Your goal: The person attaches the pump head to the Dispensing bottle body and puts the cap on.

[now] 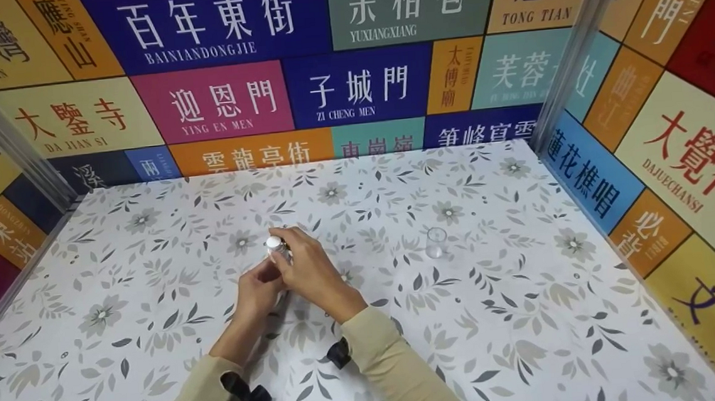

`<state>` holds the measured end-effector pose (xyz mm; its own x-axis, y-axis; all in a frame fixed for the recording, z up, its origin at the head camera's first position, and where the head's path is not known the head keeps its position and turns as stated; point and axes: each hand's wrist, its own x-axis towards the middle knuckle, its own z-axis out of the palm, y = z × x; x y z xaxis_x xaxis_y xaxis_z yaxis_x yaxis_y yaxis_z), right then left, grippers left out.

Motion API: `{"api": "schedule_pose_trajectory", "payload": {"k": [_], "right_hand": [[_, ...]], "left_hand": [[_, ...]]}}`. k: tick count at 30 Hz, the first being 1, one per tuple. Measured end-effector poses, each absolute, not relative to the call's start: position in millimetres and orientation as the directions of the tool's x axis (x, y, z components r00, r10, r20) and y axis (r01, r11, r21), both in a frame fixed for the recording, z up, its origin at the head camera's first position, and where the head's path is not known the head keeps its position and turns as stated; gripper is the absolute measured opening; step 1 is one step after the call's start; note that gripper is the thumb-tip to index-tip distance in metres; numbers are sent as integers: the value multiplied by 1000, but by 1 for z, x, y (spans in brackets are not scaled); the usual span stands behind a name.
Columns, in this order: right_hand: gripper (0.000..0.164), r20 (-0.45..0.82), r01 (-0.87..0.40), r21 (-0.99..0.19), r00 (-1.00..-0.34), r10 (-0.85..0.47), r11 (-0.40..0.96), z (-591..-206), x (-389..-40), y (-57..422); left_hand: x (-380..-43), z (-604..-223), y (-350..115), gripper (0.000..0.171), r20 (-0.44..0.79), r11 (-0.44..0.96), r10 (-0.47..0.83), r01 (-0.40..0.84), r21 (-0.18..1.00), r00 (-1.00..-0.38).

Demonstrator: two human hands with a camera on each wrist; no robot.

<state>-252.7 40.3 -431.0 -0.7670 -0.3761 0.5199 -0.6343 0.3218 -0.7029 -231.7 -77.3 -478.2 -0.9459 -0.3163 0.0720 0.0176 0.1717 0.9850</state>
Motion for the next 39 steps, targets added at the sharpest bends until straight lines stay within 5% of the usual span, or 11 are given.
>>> {"api": "schedule_pose_trajectory", "payload": {"k": [39], "right_hand": [[34, 515, -629, -704, -772, -373, 330, -430, -252, 41]], "left_hand": [[-232, -477, -78, 43, 33, 158, -294, -15, 987, -955]]}}
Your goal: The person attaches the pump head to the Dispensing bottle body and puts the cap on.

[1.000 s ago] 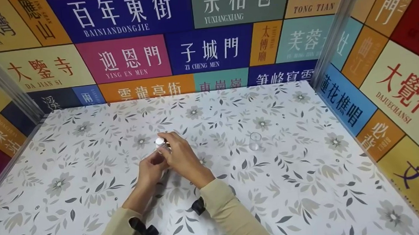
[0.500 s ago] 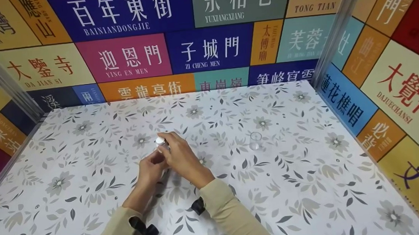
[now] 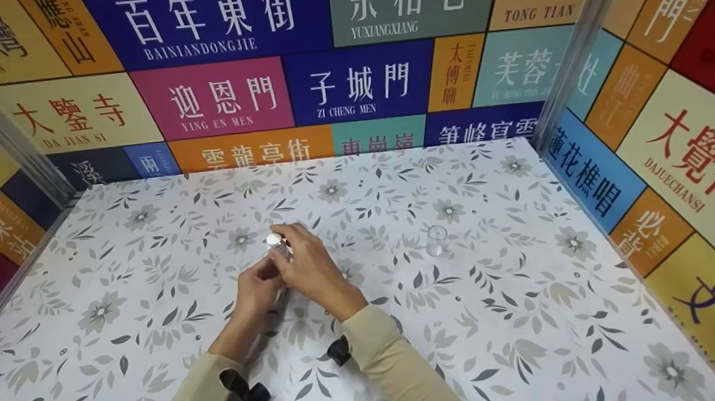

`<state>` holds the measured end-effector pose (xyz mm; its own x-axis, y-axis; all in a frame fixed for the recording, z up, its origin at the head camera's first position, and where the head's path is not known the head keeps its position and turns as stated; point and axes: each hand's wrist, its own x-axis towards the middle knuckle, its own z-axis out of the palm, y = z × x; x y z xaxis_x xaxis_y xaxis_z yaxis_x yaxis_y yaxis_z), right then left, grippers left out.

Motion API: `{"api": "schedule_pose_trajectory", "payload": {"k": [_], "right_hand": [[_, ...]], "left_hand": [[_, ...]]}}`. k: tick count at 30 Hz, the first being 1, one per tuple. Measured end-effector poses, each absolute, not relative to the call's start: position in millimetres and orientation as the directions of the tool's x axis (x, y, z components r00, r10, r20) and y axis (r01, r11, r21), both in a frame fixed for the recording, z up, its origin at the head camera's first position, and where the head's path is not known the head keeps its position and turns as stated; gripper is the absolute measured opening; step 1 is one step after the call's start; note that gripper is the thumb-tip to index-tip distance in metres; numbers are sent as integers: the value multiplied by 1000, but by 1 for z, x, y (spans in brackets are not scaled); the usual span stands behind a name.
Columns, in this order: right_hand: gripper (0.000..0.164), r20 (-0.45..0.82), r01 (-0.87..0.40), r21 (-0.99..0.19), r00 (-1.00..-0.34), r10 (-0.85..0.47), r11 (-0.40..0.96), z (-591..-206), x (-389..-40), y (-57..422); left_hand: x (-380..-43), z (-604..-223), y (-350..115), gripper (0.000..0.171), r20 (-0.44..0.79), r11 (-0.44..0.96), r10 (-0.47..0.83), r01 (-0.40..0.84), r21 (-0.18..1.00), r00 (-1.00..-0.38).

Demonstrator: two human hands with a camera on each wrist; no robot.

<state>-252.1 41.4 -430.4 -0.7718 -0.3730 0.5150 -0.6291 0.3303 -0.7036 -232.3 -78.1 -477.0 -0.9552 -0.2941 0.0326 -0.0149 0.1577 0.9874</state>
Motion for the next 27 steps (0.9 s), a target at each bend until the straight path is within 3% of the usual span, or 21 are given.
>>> {"api": "schedule_pose_trajectory", "payload": {"k": [10, 18, 27], "right_hand": [[31, 510, -631, -695, -771, -382, 346, -431, -253, 43], [39, 502, -604, -713, -795, -342, 356, -428, -252, 41], [31, 496, -632, -678, -771, -400, 376, -430, -252, 43]], "left_hand": [[-232, -477, -77, 42, 42, 147, -299, -3, 989, -953], [-233, -476, -78, 43, 30, 156, -306, -19, 988, -952], [-233, -478, -79, 45, 23, 136, -293, -18, 991, -956]]}}
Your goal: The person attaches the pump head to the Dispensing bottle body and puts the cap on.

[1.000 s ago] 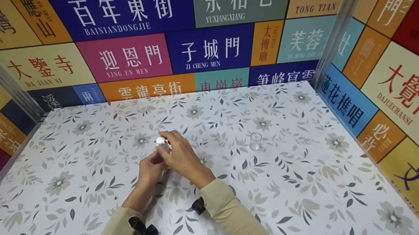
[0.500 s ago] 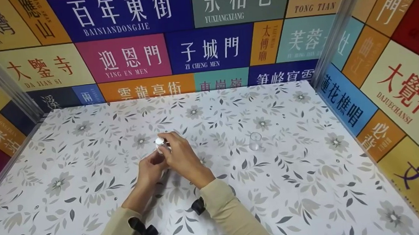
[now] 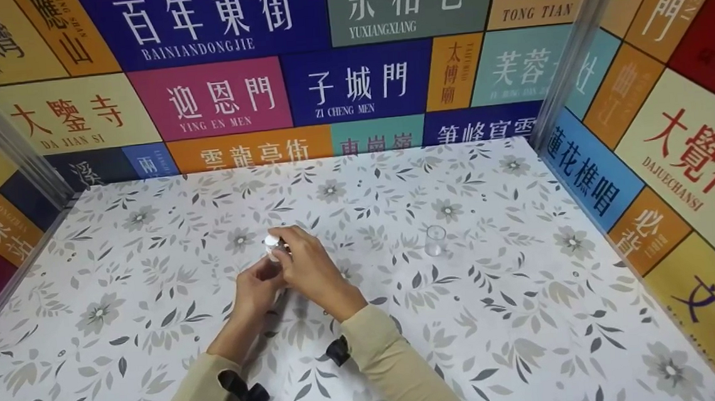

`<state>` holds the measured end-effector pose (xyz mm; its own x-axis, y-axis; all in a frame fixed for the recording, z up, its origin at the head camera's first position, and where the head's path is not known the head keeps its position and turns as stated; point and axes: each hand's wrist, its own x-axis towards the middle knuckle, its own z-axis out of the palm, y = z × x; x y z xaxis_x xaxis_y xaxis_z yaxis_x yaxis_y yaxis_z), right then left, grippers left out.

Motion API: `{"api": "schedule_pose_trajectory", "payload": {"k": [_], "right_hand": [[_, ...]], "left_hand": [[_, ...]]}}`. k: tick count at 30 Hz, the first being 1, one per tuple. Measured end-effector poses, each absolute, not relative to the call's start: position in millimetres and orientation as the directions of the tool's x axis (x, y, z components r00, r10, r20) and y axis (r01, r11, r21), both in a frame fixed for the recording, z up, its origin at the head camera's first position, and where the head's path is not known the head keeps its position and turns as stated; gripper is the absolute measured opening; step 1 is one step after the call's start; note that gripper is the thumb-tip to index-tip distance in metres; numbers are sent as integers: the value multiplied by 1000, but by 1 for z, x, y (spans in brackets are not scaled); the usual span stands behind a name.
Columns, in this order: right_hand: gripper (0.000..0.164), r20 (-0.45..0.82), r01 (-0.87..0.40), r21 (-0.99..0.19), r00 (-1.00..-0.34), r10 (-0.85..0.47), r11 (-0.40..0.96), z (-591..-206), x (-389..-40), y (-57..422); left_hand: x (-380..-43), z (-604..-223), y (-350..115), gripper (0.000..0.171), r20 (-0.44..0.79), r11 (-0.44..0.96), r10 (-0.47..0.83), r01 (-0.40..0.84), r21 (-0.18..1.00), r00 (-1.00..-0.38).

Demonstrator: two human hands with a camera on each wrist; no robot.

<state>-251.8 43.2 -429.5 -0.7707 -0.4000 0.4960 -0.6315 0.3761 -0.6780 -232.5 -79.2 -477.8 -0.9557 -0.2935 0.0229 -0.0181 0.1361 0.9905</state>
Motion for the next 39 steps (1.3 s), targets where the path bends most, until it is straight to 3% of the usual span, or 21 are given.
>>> {"api": "schedule_pose_trajectory", "payload": {"k": [9, 21, 29, 39], "right_hand": [[40, 507, -631, -687, -772, -383, 361, -429, -253, 45], [38, 505, -635, -669, -770, -390, 388, -429, -252, 44], [44, 533, -623, -640, -782, -325, 449, -429, -251, 40], [36, 503, -617, -673, -786, -358, 408, -430, -250, 39]], "left_hand": [[-233, -477, -78, 49, 10, 119, -297, -27, 993, -955], [-232, -476, -78, 47, 34, 120, -289, -1, 993, -957], [-231, -476, -78, 49, -13, 176, -294, -68, 982, -956], [-233, -477, -78, 44, 46, 180, -312, -12, 984, -949]]}}
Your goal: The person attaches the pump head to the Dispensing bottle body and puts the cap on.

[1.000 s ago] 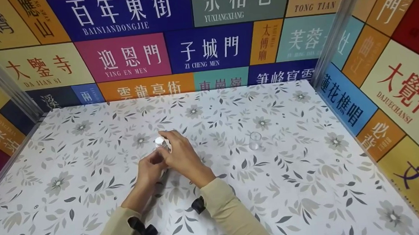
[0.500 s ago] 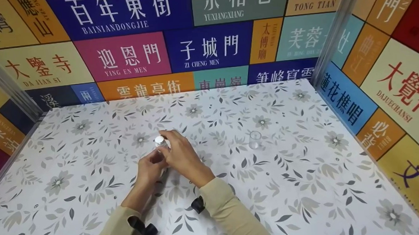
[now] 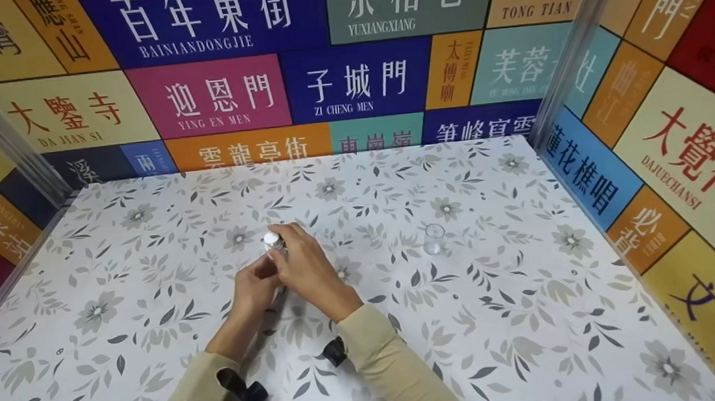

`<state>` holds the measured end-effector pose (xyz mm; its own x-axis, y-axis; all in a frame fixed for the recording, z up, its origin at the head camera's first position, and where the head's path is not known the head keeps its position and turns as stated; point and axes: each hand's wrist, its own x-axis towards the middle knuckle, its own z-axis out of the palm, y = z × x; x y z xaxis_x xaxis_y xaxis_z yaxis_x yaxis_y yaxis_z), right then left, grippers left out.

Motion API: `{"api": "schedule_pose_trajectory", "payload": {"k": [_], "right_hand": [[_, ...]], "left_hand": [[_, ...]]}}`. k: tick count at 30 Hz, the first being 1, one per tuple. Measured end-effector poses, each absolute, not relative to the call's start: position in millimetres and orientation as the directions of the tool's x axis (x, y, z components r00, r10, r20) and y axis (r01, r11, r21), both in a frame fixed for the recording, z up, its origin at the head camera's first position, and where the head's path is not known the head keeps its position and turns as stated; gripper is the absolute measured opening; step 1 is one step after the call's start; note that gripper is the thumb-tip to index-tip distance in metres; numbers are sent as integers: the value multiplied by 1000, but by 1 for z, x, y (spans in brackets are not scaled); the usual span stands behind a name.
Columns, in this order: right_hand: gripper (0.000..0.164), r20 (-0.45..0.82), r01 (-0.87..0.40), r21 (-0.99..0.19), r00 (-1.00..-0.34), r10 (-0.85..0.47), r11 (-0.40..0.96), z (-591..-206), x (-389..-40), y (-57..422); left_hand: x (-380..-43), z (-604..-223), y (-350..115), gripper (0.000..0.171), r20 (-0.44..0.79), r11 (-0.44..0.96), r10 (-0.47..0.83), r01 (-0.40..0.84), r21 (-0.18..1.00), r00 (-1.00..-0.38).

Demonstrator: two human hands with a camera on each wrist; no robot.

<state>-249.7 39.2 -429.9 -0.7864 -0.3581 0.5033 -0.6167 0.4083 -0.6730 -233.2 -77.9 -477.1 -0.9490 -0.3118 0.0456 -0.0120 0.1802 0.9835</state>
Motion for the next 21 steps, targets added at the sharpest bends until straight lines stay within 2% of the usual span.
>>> {"api": "schedule_pose_trajectory", "payload": {"k": [12, 21], "right_hand": [[38, 507, -608, -695, -793, -337, 385, -428, -250, 39], [37, 488, -606, -687, -794, -363, 402, -429, -249, 40]], "left_hand": [[-233, -476, -78, 44, 42, 226, -303, -30, 974, -952], [-233, -479, -78, 49, 40, 197, -302, -21, 980, -953]]}}
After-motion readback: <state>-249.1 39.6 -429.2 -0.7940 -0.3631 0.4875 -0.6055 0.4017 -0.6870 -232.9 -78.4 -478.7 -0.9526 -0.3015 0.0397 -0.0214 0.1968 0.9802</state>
